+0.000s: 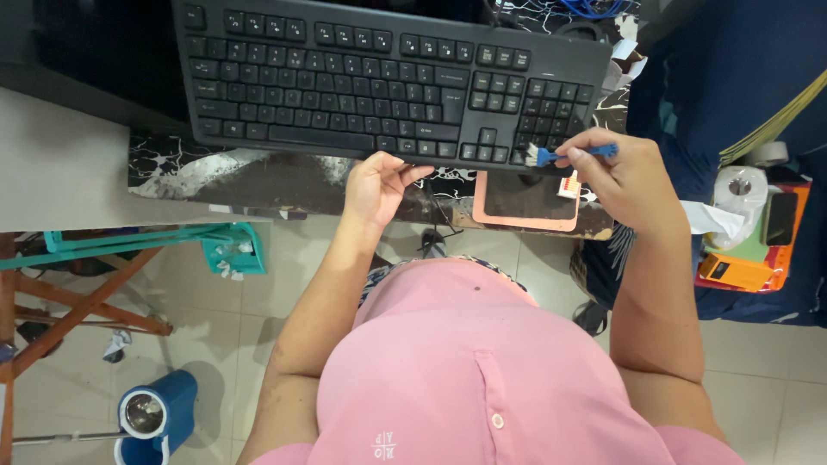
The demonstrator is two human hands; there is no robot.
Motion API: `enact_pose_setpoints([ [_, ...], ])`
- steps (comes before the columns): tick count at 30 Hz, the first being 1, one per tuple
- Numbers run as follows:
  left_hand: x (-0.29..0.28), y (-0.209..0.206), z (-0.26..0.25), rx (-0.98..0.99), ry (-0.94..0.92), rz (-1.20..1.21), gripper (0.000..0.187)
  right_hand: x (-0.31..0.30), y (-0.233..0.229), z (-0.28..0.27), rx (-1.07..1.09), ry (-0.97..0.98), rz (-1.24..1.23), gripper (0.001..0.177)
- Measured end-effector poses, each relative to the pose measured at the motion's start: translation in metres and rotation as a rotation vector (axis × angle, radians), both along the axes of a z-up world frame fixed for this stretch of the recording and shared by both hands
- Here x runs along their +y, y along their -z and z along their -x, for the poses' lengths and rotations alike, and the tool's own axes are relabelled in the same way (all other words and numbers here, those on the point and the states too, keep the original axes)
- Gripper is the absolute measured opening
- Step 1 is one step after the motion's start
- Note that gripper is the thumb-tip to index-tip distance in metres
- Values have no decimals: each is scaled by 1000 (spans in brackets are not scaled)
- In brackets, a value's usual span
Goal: The person uses a toothbrush to scrub the keys and crevices of a black computer keyboard. After brushing, the person wipes the surrounding desk surface with a tissue and repositions the monitor.
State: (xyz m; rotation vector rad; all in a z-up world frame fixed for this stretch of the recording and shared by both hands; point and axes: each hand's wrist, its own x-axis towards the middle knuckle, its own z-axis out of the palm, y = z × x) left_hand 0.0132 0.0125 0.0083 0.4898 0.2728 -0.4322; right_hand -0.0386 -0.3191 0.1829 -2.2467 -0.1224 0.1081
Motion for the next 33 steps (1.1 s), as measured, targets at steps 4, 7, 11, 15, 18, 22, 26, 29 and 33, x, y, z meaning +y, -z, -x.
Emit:
enact_pose_setpoints([
  [4, -3, 7, 2, -25, 24, -5, 18, 5, 3, -5, -73, 66, -71, 13],
  [7, -8, 3, 5, -15, 49, -23, 19, 11, 9, -6, -144, 188, -129, 13],
  [11, -7, -4, 5, 6, 53, -9, 19, 9, 11, -2, -211, 179, -144, 13],
  [15, -5, 0, 4, -36, 12, 1, 19, -2, 6, 1, 94, -29, -100, 12],
  [18, -6, 4, 4, -41, 13, 13, 19, -2, 11, 1, -68, 37, -90, 13],
  [22, -7, -1, 4, -24, 43, -69, 22, -8, 18, -9, -407, 301, -106, 13],
  [26, -10, -1, 6, -32, 27, -11, 22, -10, 22, -9, -377, 364, -322, 12],
  [29, -10, -4, 5, -36, 9, -22, 23, -12, 25, -4, -373, 383, -362, 9],
  [33, -5, -10, 6, -26, -13, -62, 24, -18, 22, 12, -225, 152, -112, 9],
])
